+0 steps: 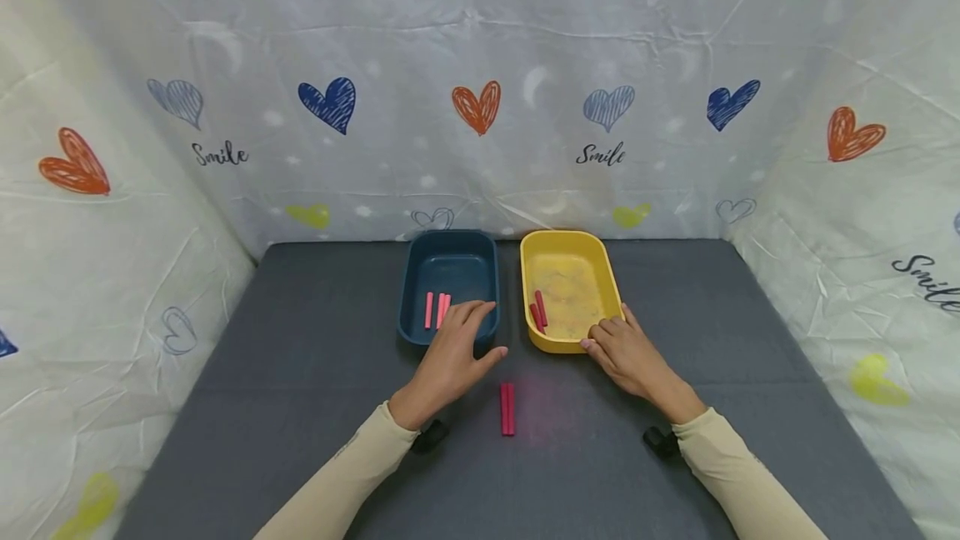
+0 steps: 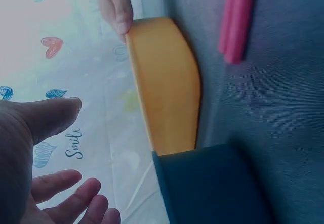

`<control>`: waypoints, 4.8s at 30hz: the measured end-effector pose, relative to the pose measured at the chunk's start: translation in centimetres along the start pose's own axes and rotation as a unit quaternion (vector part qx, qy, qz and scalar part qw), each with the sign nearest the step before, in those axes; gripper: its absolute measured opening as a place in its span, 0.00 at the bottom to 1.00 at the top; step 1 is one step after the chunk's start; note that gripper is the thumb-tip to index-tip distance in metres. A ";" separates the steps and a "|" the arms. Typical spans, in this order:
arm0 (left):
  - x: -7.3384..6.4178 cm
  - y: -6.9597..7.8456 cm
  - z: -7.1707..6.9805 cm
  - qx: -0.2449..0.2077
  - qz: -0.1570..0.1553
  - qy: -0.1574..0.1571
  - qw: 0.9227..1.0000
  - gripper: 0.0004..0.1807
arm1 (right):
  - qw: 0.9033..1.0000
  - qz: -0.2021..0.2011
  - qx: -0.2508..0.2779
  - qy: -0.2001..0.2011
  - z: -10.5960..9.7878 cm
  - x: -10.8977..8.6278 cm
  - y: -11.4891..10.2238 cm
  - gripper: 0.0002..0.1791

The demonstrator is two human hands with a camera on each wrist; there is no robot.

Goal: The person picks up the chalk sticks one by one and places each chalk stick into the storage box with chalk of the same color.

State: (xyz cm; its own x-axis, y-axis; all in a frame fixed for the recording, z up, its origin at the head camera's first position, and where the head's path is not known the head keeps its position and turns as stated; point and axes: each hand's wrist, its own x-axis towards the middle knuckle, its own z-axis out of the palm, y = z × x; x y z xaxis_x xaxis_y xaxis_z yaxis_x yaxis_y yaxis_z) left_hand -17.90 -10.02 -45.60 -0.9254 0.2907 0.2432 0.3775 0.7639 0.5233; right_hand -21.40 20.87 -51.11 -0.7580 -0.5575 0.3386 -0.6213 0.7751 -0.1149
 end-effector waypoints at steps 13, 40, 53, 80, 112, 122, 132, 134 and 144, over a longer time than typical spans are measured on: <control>-3.0 -1.2 0.1 0.039 0.029 0.013 0.999 0.38 | 1.000 0.009 0.005 -0.010 -0.1 0.1 0.0 0.11; -4.8 -2.0 3.2 0.000 -0.002 -0.138 0.990 0.52 | 1.000 0.005 0.009 -0.002 -0.1 0.0 0.1 0.10; -4.9 -2.0 4.1 0.014 -0.002 -0.181 0.983 0.49 | 1.000 0.005 0.012 -0.002 0.1 0.0 0.2 0.11; -4.3 -1.7 2.2 0.012 0.000 -0.149 0.989 0.44 | 1.000 0.006 0.003 -0.010 -0.1 0.0 -0.1 0.11; 0.7 1.0 -1.1 -0.033 -0.002 -0.049 0.998 0.44 | 1.000 0.008 0.010 -0.011 -0.1 0.0 0.0 0.11; 2.5 2.4 -0.8 -0.063 0.009 -0.043 0.997 0.45 | 1.000 0.001 0.005 -0.004 0.0 0.0 0.0 0.11; 4.6 3.1 -0.2 -0.076 0.022 -0.045 0.996 0.44 | 1.000 -0.006 -0.001 0.006 0.1 0.0 0.0 0.12; 5.0 3.4 -0.1 -0.082 0.024 -0.044 0.995 0.44 | 1.000 -0.004 0.000 0.005 0.0 0.0 0.0 0.11; 7.1 3.8 0.7 -0.094 0.032 -0.042 0.994 0.43 | 1.000 -0.004 0.003 0.004 0.0 0.0 -0.1 0.10</control>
State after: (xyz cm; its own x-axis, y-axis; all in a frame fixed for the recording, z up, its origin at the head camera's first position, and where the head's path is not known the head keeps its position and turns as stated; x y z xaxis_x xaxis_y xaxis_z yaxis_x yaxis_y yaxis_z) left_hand -23.05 -4.66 -42.51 -0.8958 0.3885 0.2158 0.4281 0.6237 0.6541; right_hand -21.36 20.82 -51.11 -0.7508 -0.5617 0.3475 -0.6290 0.7686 -0.1166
